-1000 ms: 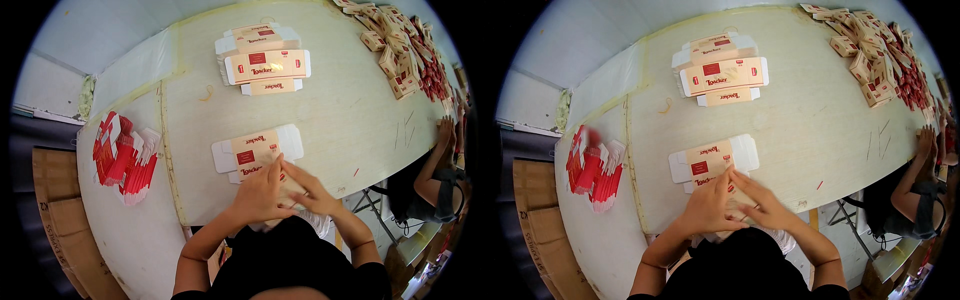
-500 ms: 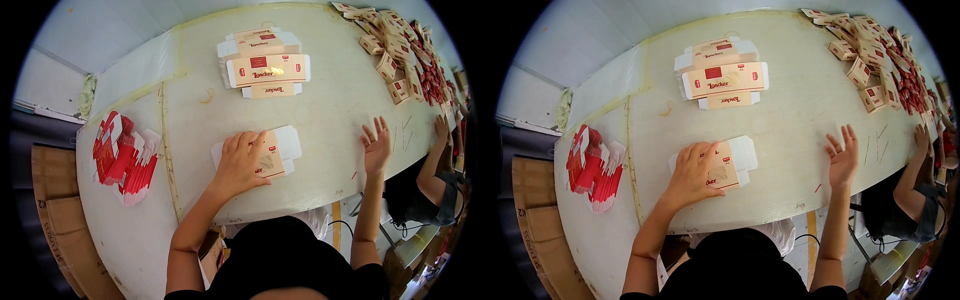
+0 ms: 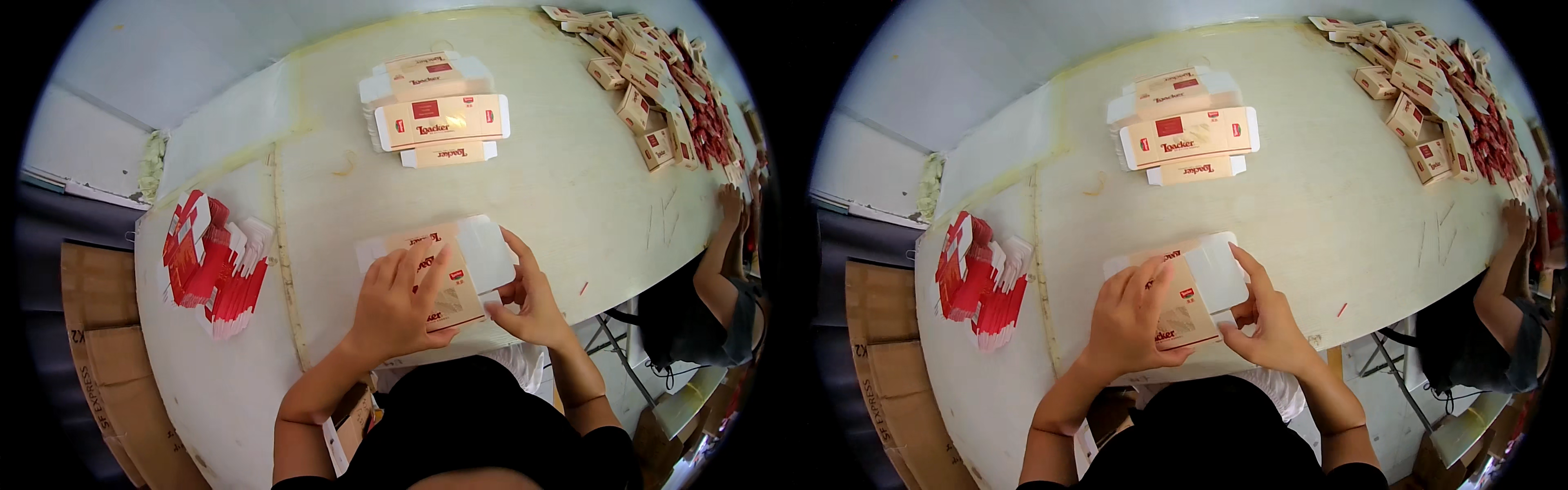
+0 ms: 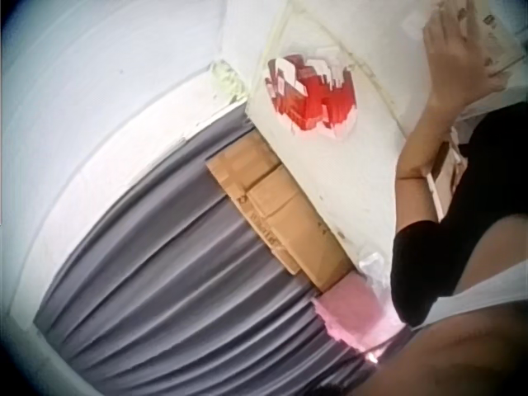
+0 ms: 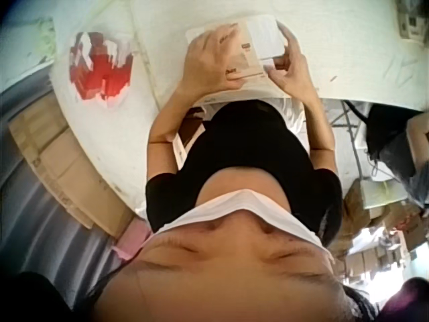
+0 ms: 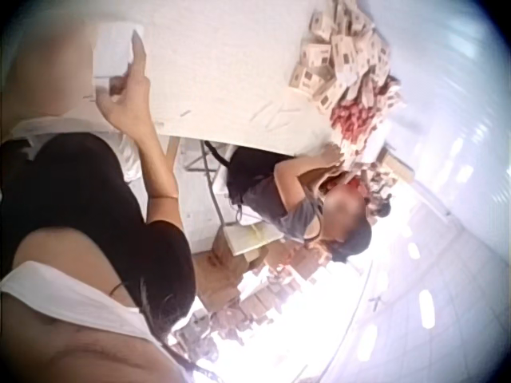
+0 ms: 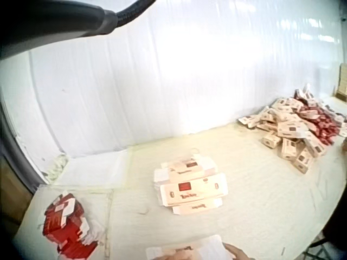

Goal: The person assembles cardboard boxes by hand, folding the flaps and interlocking the tabs of individual flat pieces taken from a stack on a table.

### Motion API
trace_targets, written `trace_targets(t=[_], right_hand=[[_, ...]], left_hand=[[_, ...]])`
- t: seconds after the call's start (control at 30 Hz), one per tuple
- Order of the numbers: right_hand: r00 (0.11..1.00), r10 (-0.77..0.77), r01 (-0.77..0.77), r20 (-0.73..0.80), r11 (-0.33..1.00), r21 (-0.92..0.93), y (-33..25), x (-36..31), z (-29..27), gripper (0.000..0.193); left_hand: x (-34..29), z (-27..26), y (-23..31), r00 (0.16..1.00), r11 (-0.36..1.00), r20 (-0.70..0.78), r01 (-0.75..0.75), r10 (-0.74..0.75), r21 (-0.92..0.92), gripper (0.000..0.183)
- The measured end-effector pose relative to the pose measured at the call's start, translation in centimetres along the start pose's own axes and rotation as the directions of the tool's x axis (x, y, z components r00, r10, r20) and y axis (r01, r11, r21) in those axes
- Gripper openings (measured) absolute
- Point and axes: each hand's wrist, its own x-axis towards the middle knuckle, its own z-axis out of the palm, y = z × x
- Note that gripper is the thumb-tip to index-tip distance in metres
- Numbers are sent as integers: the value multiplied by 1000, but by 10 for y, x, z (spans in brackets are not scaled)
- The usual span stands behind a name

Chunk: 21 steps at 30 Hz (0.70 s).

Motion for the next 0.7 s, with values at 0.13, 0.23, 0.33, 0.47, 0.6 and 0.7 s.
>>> trace_targets(t=[0.13,0.23,0.33,0.47,0.6,0.7], right_hand=[[1000,-8,7,6,994,112,-6,4,7,86],[1000,-24,26,-13,989,144,-2,3,8,81],[999,-31,34,-17,972,231,6,-2,7,75],[999,-46,44,0,952,302,15,-9,5,68],[993,-111,116,-36,911,396,23,-13,11,65],[984,-160,180,-83,901,395,35,-15,14,65]], left_hand=[[-1,-3,0,999,999,-26,-30,31,43,93],[0,-3,0,998,999,-36,-49,48,-14,94],[2,-4,3,998,996,-40,-48,46,-72,95],[0,-4,8,999,994,-29,-24,21,-108,98],[-4,-4,10,999,989,-28,31,-36,-148,100],[-7,-3,13,995,981,-74,54,-69,-185,96]])
